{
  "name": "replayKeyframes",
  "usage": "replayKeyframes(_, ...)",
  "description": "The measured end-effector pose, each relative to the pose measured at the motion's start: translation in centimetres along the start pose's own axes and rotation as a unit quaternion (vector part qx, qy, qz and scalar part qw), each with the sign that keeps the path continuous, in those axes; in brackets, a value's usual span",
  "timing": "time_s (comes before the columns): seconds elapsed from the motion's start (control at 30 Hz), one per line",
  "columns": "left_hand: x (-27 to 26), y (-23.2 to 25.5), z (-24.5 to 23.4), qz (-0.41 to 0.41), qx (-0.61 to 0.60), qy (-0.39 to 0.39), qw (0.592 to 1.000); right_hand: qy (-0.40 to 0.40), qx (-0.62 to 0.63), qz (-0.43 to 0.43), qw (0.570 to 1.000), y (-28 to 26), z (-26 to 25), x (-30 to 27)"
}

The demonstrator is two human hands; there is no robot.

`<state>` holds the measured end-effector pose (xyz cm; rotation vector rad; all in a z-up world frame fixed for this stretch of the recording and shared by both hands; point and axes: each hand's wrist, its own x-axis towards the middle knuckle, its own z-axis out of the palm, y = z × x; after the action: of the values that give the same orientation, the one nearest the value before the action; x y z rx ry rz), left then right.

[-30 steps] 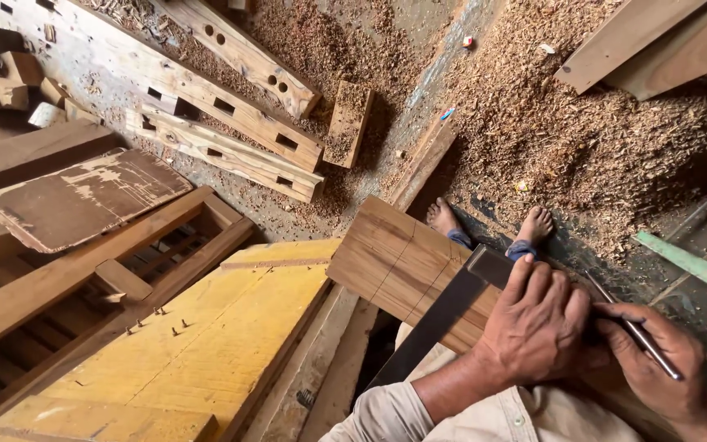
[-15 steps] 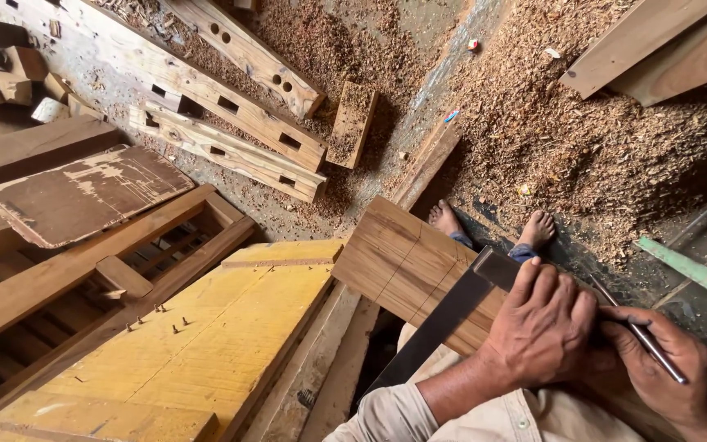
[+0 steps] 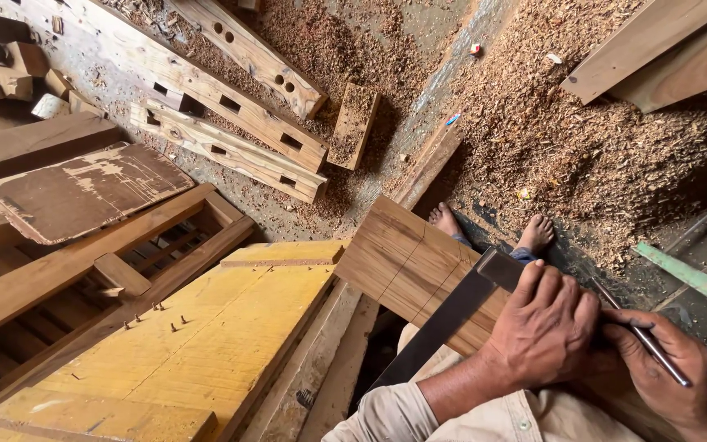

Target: The person is marking a wooden board with a square and a pencil based on notes in a notebook.

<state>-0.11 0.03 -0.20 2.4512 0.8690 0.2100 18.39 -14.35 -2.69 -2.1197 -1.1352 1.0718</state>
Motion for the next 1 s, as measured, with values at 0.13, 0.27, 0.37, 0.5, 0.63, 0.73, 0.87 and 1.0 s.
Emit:
replayKeyframes(0.13,0.1,0.0,-0.2,-0.004,-0.036,0.007,0.999,-0.022,-0.002,0.013,1.000,1.2,-0.1,-0.1)
replayKeyframes(0.27,-0.1,0.0,-0.1,-0.004,-0.041,0.001,0.999,-0.011,-0.004,-0.004,1.000,0.5,-0.1,-0.1)
replayKeyframes(0.37,0.0,0.0,-0.2,-0.004,-0.050,0.001,0.999,-0.011,-0.021,0.034,0.999,2.7,0.0,-0.7)
replayKeyframes(0.5,0.4,-0.3,-1.1,0.007,-0.022,0.013,1.000,0.043,0.109,-0.121,0.986,-5.8,-1.0,3.3)
replayKeyframes(0.63,0.1,-0.1,-1.1,-0.002,-0.079,-0.021,0.997,0.029,0.058,-0.113,0.992,-11.9,-1.9,7.6)
replayKeyframes(0.73,-1.0,-0.2,2.0,0.018,0.012,0.037,0.999,-0.117,0.064,-0.209,0.969,-14.8,0.3,10.0)
replayKeyframes(0.87,-1.6,-0.2,2.7,0.018,-0.104,0.053,0.993,-0.195,0.024,-0.140,0.971,-17.4,4.0,12.0)
replayKeyframes(1.0,-1.7,0.3,4.5,0.030,-0.186,0.023,0.982,-0.188,-0.022,-0.246,0.951,-17.7,5.6,12.6)
